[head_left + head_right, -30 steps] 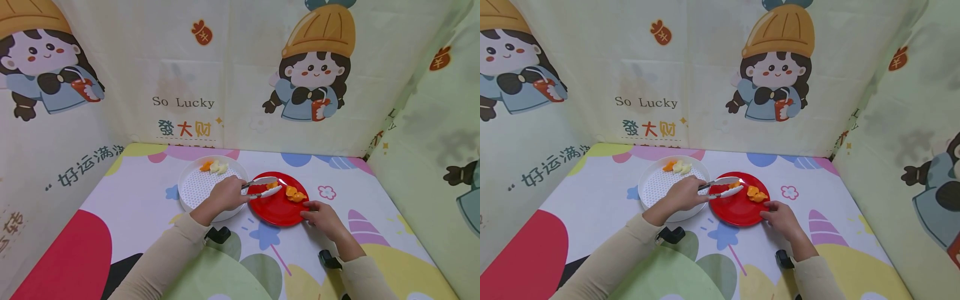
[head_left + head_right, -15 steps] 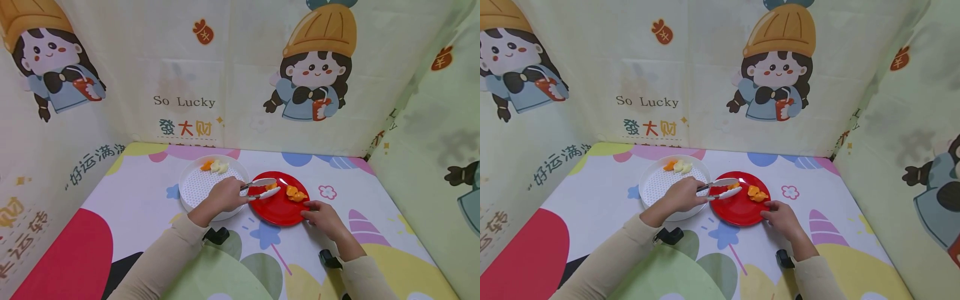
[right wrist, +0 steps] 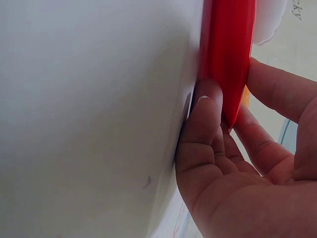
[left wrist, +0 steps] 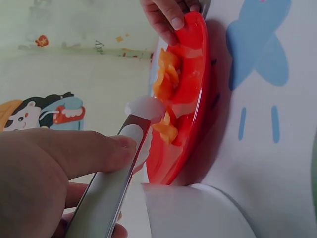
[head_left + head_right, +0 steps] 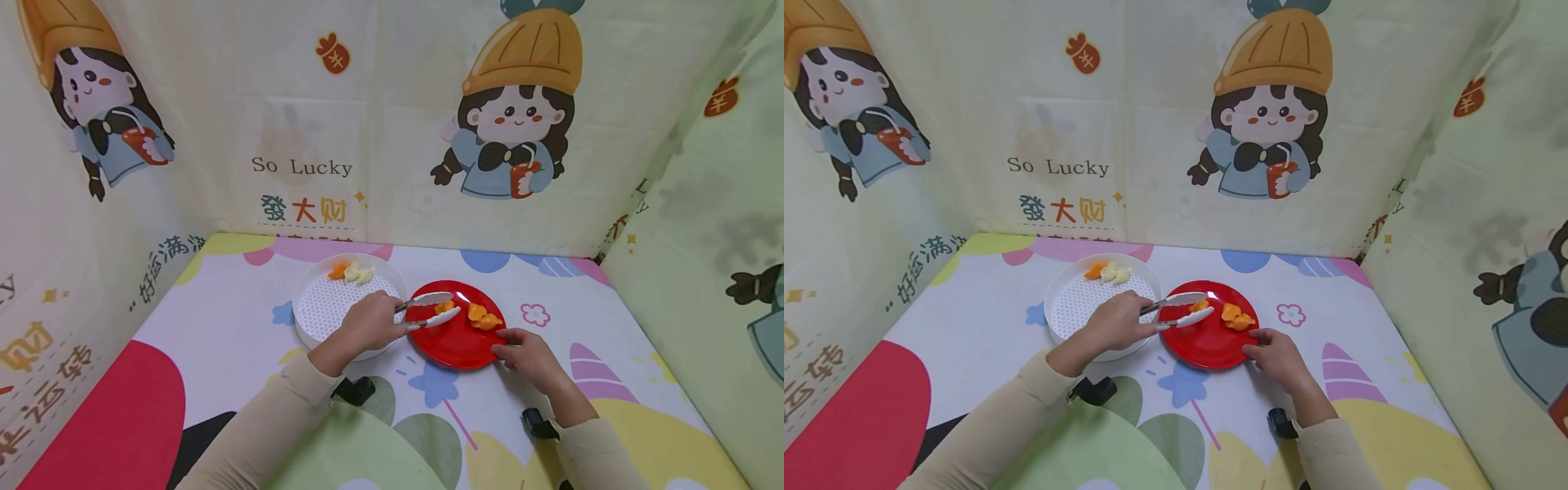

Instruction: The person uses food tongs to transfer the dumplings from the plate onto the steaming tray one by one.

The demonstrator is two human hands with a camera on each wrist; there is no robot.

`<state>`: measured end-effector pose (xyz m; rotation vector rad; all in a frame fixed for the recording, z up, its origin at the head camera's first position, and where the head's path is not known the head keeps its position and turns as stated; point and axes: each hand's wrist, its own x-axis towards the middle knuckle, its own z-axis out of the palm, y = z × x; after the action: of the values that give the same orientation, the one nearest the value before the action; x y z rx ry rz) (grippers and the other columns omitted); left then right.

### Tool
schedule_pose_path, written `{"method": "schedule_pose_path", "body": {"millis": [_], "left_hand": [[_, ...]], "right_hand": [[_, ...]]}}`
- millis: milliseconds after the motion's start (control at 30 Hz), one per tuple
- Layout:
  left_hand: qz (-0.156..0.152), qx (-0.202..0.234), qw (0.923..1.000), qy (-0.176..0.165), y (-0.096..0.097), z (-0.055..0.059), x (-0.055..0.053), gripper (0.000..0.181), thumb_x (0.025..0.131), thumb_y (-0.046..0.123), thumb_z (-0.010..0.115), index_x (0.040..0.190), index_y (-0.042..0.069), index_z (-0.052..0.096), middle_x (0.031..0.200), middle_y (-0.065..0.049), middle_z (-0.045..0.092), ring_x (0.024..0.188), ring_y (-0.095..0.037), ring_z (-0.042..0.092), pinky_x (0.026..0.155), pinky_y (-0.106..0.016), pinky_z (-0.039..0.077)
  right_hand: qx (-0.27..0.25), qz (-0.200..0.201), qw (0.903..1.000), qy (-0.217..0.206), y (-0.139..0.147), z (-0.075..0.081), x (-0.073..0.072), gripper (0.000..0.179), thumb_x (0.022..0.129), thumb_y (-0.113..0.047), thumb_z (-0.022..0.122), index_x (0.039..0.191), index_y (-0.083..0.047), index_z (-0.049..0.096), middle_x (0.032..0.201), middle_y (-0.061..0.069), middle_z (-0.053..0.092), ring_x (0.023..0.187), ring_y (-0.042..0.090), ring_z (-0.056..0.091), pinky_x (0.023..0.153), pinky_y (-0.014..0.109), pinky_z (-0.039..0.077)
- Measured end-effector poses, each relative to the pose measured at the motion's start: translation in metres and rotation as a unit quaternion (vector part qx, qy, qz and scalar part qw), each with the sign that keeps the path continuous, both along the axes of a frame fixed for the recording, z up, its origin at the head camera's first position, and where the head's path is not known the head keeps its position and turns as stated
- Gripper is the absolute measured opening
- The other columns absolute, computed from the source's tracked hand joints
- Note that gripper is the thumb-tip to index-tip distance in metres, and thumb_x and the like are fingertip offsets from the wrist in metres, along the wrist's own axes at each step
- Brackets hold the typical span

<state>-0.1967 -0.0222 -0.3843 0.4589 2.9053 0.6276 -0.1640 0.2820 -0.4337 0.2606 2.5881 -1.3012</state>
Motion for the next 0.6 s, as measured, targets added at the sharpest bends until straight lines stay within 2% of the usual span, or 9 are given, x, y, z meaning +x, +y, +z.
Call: {"method": "schedule_pose_path", "body": {"millis": [200,400,600], "left_hand": [[0.011,-0.004,0.9999,-0.006,0.005,0.002,0.005,0.046,0.081,0.031,0.082,0.119,0.006,0.071,0.088,-0.004,0.057,0.080,-0.018,0.052,0.054,-0.022,0.049],[0.024,-0.003,0.9997,-0.005,0.006,0.004,0.008,0.040,0.081,0.030,0.082,0.111,0.006,0.071,0.085,-0.004,0.055,0.076,-0.018,0.052,0.051,-0.022,0.047],[0.019,-0.037,0.9991,0.014,0.009,0.007,0.012,0.037,0.081,0.031,0.082,0.106,0.006,0.072,0.080,-0.004,0.054,0.075,-0.018,0.052,0.051,-0.022,0.047]], "right_hand": [[0.003,0.001,1.0000,0.002,0.001,-0.001,0.000,0.056,0.093,-0.023,0.071,0.138,0.005,0.051,0.119,0.019,0.059,0.088,0.024,0.058,0.072,0.032,0.056],[0.007,0.002,1.0000,0.000,0.001,-0.001,0.000,0.056,0.093,-0.023,0.071,0.137,0.004,0.051,0.118,0.019,0.059,0.088,0.025,0.059,0.072,0.032,0.056],[0.008,0.002,1.0000,-0.002,0.001,0.000,0.000,0.056,0.093,-0.023,0.071,0.137,0.004,0.051,0.118,0.019,0.059,0.088,0.025,0.058,0.072,0.032,0.056]]}}
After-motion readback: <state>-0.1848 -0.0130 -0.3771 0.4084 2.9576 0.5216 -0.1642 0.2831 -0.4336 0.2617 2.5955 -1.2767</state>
